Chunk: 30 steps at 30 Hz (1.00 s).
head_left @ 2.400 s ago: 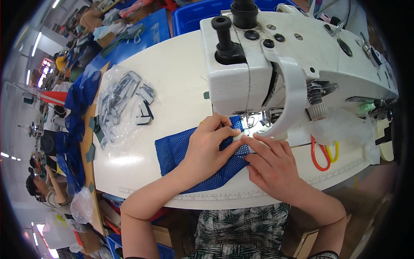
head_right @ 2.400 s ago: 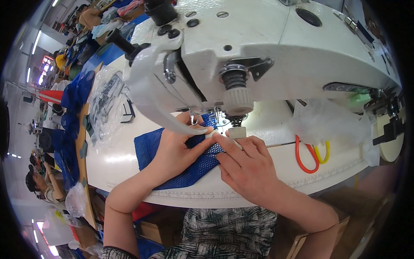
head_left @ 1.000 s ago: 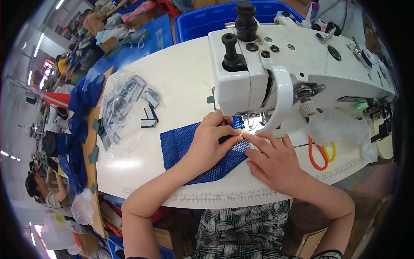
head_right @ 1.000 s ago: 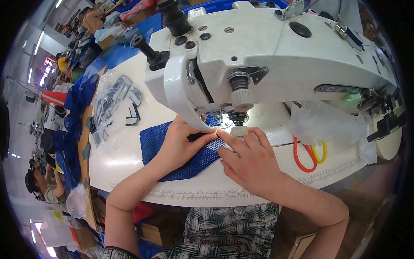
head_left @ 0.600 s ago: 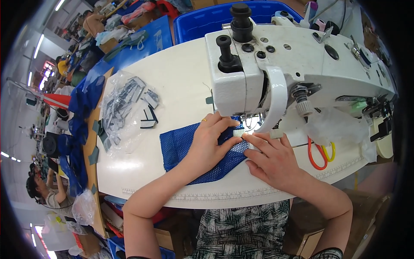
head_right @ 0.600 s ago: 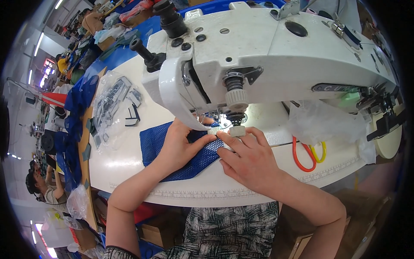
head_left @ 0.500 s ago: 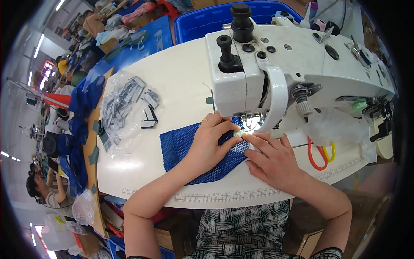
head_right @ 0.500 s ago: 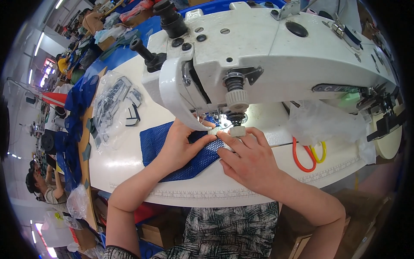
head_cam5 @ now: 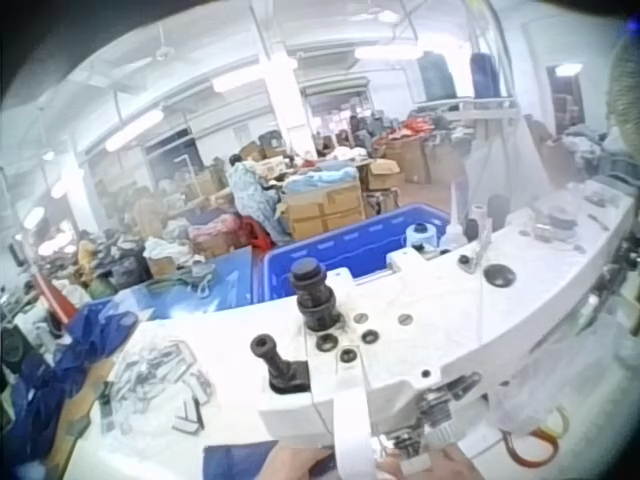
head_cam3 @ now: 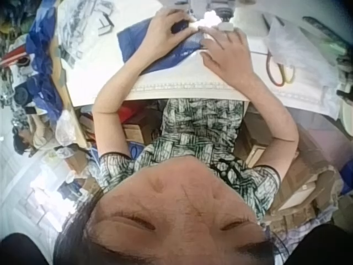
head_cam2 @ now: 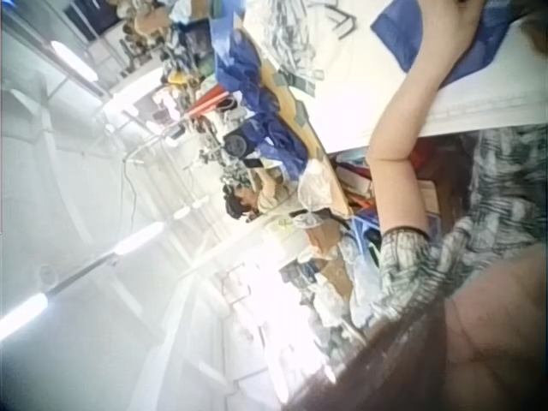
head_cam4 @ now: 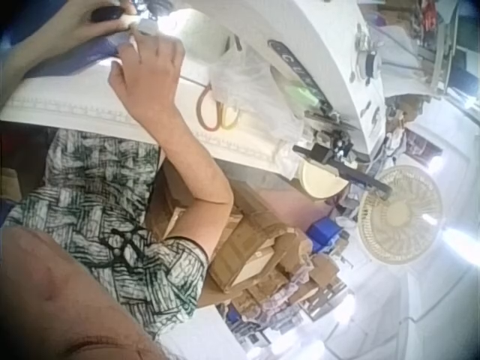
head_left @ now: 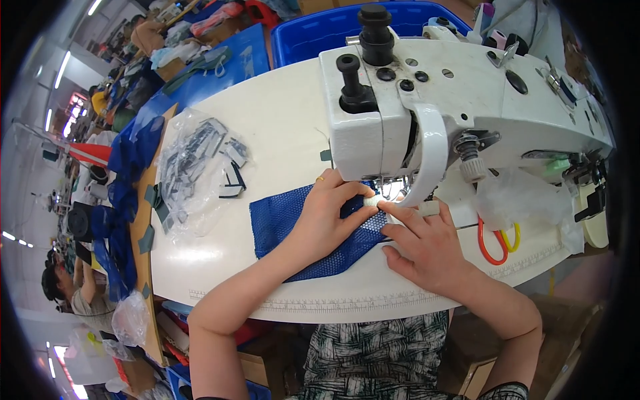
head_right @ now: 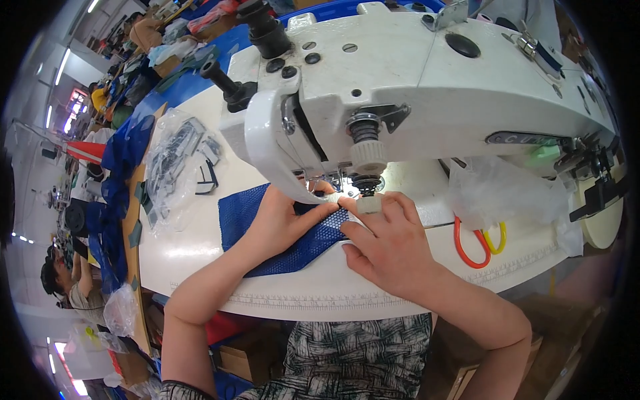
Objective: Sewing blue mesh fabric and grey trim using an industrial sewing machine.
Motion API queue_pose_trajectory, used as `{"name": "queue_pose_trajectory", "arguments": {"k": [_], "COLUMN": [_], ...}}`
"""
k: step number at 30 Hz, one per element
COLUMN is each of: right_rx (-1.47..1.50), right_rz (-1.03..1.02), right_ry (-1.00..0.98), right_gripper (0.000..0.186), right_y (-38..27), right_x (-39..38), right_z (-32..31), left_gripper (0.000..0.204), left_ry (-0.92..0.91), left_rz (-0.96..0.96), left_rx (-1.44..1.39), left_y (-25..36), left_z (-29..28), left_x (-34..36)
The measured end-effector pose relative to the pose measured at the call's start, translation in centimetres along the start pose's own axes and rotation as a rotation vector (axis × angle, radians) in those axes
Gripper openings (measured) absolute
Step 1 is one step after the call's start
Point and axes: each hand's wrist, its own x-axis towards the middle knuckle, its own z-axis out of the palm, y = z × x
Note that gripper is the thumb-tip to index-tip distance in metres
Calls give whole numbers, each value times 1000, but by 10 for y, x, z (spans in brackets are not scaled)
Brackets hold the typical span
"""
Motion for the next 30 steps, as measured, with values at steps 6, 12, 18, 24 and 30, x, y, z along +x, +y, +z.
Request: {"name": "queue_pose_trajectory", "arguments": {"k": [6,12,18,24,30], "right_rx": [10,-7,-67,-68,36], "right_rz": [17,27,56,56,85], "right_ry": [3,18,-24,-31,-31], "right_gripper": [36,37,31,30,39], "right_y": [4,4,3,2,8], "right_x": [1,3,2,1,-2], "right_z": [4,6,4,1,0], "left_gripper": [28,28,27,21,18], "left_ry": [-30,-7,34,74,77], "left_rz": [-40,-71,10,61,50], "left_rx": [-46,-99,-69,-31,2], "left_y": [-7,-5,-9,-8,-2], "left_z": [-1,-1,5,8,9], "left_x": [6,10,13,5,6]}}
